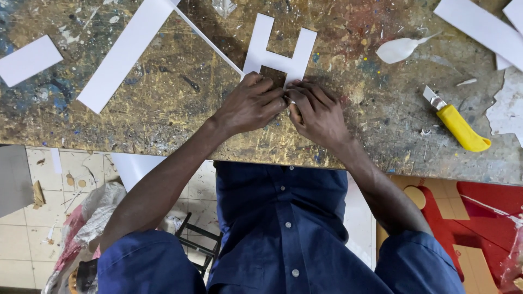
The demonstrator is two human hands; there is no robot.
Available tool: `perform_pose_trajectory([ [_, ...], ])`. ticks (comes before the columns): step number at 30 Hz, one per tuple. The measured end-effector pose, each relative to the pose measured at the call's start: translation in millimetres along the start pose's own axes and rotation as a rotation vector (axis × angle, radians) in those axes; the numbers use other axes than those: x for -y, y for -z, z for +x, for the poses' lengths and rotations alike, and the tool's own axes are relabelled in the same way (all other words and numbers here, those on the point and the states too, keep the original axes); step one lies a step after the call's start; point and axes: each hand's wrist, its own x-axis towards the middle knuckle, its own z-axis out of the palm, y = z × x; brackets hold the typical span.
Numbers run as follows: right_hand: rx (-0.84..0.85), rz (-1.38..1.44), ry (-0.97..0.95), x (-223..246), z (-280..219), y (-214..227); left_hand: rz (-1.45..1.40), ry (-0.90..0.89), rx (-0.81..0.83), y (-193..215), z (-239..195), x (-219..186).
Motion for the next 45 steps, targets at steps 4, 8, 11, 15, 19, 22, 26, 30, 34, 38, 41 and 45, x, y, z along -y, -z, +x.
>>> perform_pose_trajectory([
  [4,0.025,0.085,-0.049,-8,-14,-7,0.027,-0.004,0.006,-1,-1,0],
  [8,0.077,0.456,-0.238,-9,-9,23,0.037,-0.002,0.026,-8,-10,2],
  [11,0.091,0.495,-0.267,-11,-17,19,0.039,0.008,0.016,-10,-12,2],
  [15,0.093,0.596,-0.318,-10,-27,11,0.032,-0.009,0.016,-12,-13,4],
  [19,0.015,0.468,-0.208,-1,-9,17,0.027,0.008,0.019,-17,-16,3],
  [22,-0.029,0.413,-0.147,-1,-9,15,0.028,0.012,0.029,-11,-11,1],
  [26,-0.09,0.343,-0.068,4,-1,15,0.012,0.017,0.034,-1,-4,0],
  [30,-0.073,0.332,-0.085,6,-5,8,0.025,0.019,0.009,2,0,-2],
  [34,-0.061,0.315,-0.086,6,-6,7,0.019,0.016,0.022,1,-2,-1],
  [38,-0.038,0.355,-0.093,1,-12,4,0.009,0.012,0.046,3,-2,-1],
  [41,-0.035,0.344,-0.099,2,-12,3,-0.003,0.021,0.065,9,4,-4],
  [45,-0.045,0.35,-0.116,5,-8,5,-0.017,0.005,0.095,34,15,-3],
])
